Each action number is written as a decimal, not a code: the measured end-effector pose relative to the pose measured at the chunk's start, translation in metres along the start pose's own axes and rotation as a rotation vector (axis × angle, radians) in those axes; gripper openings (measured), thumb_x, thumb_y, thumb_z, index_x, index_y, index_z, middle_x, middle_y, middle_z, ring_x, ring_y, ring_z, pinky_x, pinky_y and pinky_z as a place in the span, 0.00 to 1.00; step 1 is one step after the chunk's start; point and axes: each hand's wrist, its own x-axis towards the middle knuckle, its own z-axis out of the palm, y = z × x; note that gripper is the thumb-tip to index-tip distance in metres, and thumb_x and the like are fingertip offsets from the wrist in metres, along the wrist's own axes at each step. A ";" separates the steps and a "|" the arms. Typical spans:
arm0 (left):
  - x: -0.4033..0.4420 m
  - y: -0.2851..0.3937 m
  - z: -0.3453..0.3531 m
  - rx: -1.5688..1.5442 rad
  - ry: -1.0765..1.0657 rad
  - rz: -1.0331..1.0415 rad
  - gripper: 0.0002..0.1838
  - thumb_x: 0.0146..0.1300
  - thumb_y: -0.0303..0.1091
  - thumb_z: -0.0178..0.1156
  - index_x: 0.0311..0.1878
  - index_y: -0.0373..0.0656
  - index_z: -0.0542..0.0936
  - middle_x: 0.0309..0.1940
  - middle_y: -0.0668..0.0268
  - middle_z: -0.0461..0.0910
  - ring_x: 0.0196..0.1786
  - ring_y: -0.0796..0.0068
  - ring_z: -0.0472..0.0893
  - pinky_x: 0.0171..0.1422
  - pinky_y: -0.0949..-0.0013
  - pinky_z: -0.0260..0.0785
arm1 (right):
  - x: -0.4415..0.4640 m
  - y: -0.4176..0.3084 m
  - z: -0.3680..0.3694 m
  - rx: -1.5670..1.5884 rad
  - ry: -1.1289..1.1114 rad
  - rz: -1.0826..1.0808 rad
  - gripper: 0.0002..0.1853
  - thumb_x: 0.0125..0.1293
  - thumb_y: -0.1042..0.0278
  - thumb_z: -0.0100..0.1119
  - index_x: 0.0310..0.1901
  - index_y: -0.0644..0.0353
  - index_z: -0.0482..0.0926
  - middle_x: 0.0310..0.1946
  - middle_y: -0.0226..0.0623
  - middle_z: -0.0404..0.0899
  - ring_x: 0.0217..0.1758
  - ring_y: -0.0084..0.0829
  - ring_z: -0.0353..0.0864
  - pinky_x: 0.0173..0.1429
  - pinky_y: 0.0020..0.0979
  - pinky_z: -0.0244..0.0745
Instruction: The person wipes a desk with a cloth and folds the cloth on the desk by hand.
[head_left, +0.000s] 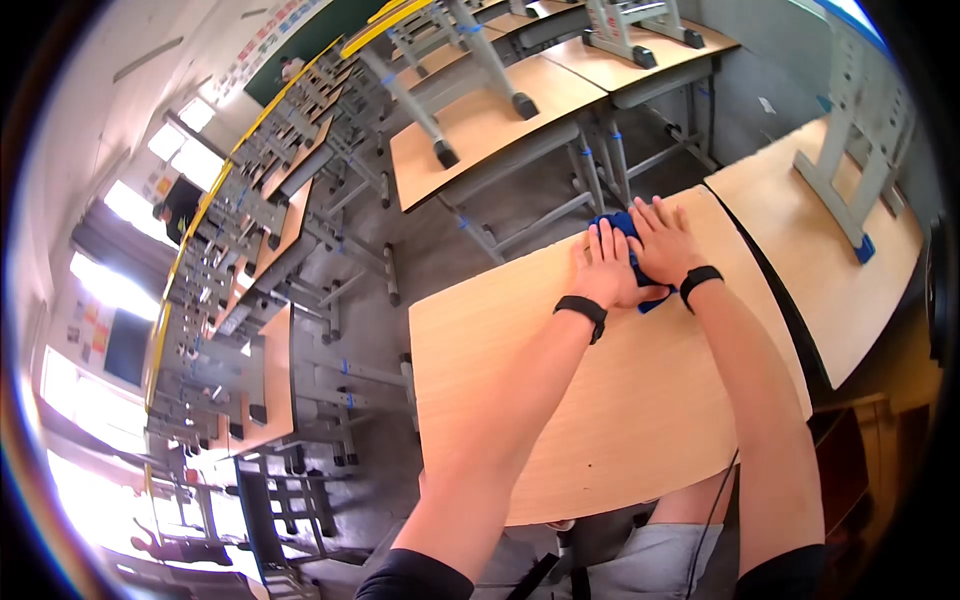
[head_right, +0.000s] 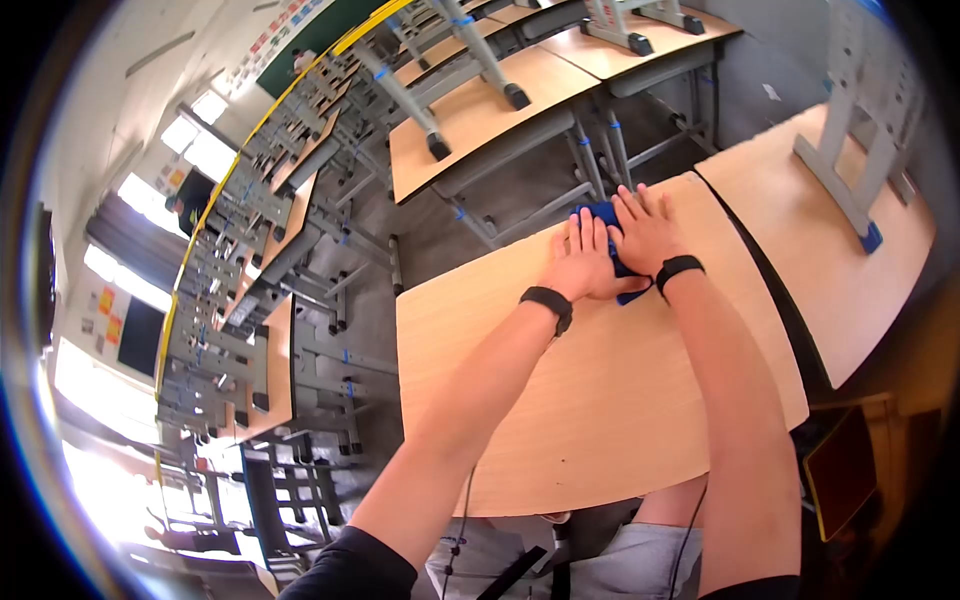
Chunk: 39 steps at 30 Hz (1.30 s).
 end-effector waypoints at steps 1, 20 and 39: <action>0.006 0.015 -0.002 0.002 0.013 0.024 0.71 0.50 0.83 0.56 0.81 0.34 0.45 0.82 0.43 0.35 0.84 0.43 0.32 0.83 0.37 0.30 | -0.002 0.017 -0.004 0.005 0.001 0.016 0.32 0.76 0.47 0.41 0.76 0.52 0.61 0.80 0.32 0.55 0.84 0.42 0.49 0.82 0.58 0.39; -0.030 0.120 0.061 0.033 0.207 0.314 0.69 0.54 0.82 0.52 0.80 0.30 0.47 0.82 0.44 0.39 0.85 0.47 0.36 0.81 0.34 0.32 | -0.131 0.111 -0.037 -0.147 -0.016 0.178 0.38 0.76 0.45 0.42 0.78 0.65 0.52 0.80 0.49 0.50 0.84 0.46 0.47 0.83 0.52 0.44; -0.228 0.060 0.131 -0.021 0.308 0.463 0.62 0.55 0.69 0.64 0.78 0.30 0.53 0.81 0.43 0.47 0.84 0.46 0.44 0.83 0.38 0.35 | -0.283 -0.038 -0.048 -0.114 -0.058 0.091 0.38 0.76 0.52 0.45 0.76 0.71 0.51 0.78 0.60 0.49 0.82 0.60 0.48 0.81 0.56 0.47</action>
